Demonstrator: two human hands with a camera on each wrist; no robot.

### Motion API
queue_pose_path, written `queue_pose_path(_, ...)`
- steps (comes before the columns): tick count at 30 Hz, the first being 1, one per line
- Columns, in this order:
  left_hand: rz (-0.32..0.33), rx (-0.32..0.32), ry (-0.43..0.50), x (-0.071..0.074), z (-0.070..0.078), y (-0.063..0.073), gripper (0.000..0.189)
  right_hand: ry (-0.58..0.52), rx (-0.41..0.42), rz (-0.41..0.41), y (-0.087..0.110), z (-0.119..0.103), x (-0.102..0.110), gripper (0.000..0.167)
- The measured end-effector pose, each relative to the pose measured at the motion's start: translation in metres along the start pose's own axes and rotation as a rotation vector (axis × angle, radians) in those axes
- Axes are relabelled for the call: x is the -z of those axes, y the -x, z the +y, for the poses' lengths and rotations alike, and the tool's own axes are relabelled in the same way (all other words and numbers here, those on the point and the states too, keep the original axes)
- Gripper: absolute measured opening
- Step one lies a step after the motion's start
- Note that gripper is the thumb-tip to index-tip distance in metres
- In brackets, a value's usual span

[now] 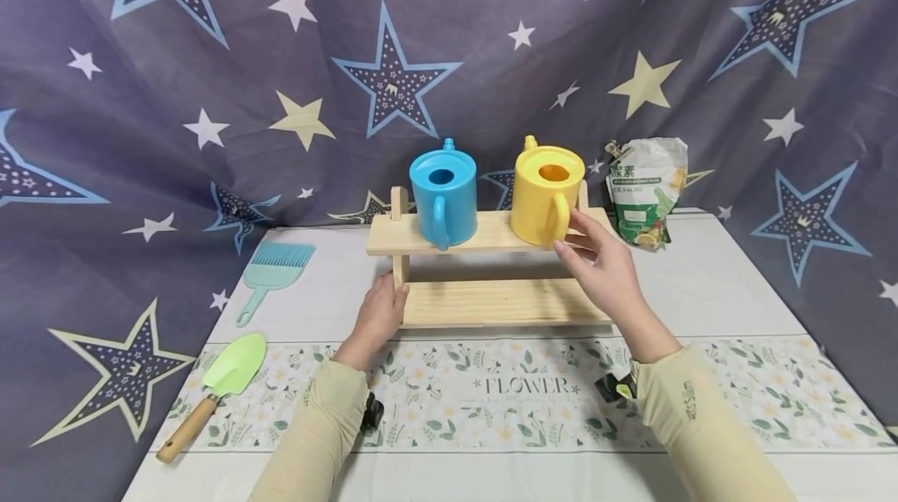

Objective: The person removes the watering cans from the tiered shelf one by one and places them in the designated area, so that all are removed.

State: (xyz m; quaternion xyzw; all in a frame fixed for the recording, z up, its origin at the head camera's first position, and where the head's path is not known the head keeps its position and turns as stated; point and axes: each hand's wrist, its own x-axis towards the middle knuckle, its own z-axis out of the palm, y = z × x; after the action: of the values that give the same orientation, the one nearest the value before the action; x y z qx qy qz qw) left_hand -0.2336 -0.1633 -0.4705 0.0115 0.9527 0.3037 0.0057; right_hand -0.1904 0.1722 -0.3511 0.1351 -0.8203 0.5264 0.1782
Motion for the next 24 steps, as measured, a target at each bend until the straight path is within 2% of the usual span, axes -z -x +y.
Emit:
queue_pose_path(5, 0.003, -0.003, 0.001, 0.000, -0.001, -0.001, 0.051, 0.017, -0.021, 0.003, 0.002, -0.020, 0.000, 0.046)
queue_pose_path(11, 0.003, -0.009, -0.005, -0.001, -0.003, -0.001, 0.051, 0.009, -0.015, 0.011, 0.001, -0.022, 0.000, 0.044)
queue_pose_path(18, 0.016, -0.030, 0.008, -0.001, -0.003, -0.001, 0.050, 0.011, -0.027, 0.020, -0.009, 0.018, -0.005, 0.048)
queue_pose_path(24, 0.019, -0.035, 0.015, -0.002, -0.003, 0.000, 0.050, 0.012, -0.035, 0.027, -0.010, 0.022, -0.006, 0.048)
